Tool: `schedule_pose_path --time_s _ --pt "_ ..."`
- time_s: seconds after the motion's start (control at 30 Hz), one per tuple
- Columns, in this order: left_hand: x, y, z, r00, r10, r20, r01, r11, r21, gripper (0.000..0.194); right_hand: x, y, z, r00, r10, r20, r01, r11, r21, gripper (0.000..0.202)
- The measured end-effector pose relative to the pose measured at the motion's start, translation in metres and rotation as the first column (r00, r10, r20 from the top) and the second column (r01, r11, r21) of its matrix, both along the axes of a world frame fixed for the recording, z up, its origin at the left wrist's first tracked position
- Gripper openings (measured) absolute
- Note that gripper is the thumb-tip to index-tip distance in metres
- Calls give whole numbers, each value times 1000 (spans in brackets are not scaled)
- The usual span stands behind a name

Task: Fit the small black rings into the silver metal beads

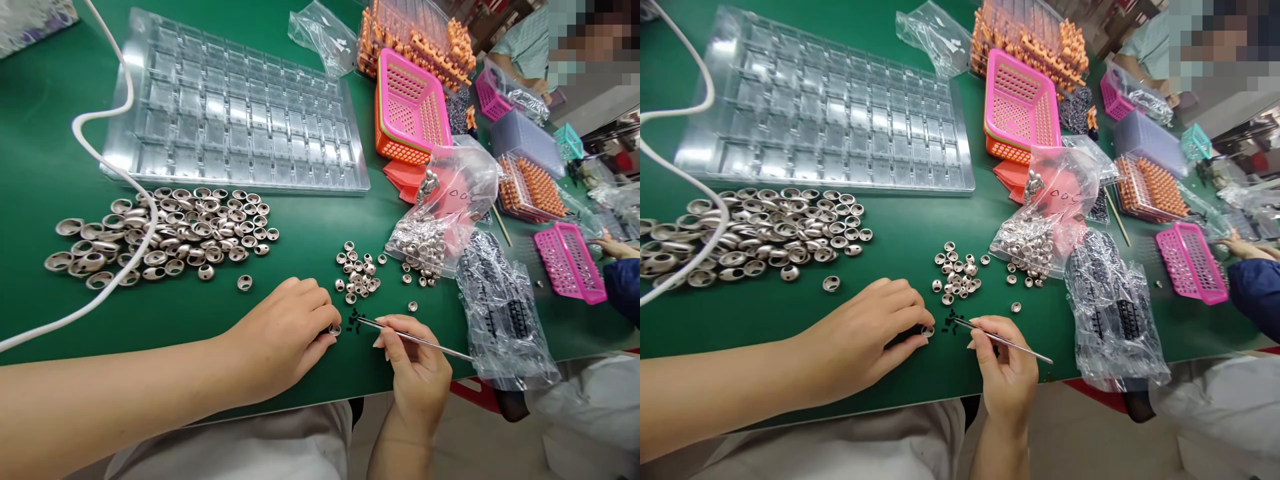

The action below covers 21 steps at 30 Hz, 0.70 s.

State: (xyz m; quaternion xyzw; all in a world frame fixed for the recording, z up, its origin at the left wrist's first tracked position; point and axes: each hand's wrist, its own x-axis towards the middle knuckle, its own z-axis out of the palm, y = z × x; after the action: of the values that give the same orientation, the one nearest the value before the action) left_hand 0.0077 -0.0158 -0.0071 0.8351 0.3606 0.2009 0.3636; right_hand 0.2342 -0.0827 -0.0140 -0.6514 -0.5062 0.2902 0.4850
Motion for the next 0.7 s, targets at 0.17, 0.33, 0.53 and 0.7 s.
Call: schedule_pose_path --time_s 0.17,0.33,0.53,0.7 --pt "0 0 0 1000 1 5 -1 1000 -2 11 2 -1 -1 999 37 -10 -37 999 17 14" --pt "0 0 0 1000 1 0 -1 1000 -3 11 4 0 0 996 84 -2 -84 996 28 15" --pt "0 0 0 1000 -2 3 2 1000 -3 12 4 -1 -1 996 88 -9 -88 996 32 17" --pt "0 0 1 1000 -1 -7 1 1000 -22 11 2 -1 -1 996 85 -29 -84 996 44 20"
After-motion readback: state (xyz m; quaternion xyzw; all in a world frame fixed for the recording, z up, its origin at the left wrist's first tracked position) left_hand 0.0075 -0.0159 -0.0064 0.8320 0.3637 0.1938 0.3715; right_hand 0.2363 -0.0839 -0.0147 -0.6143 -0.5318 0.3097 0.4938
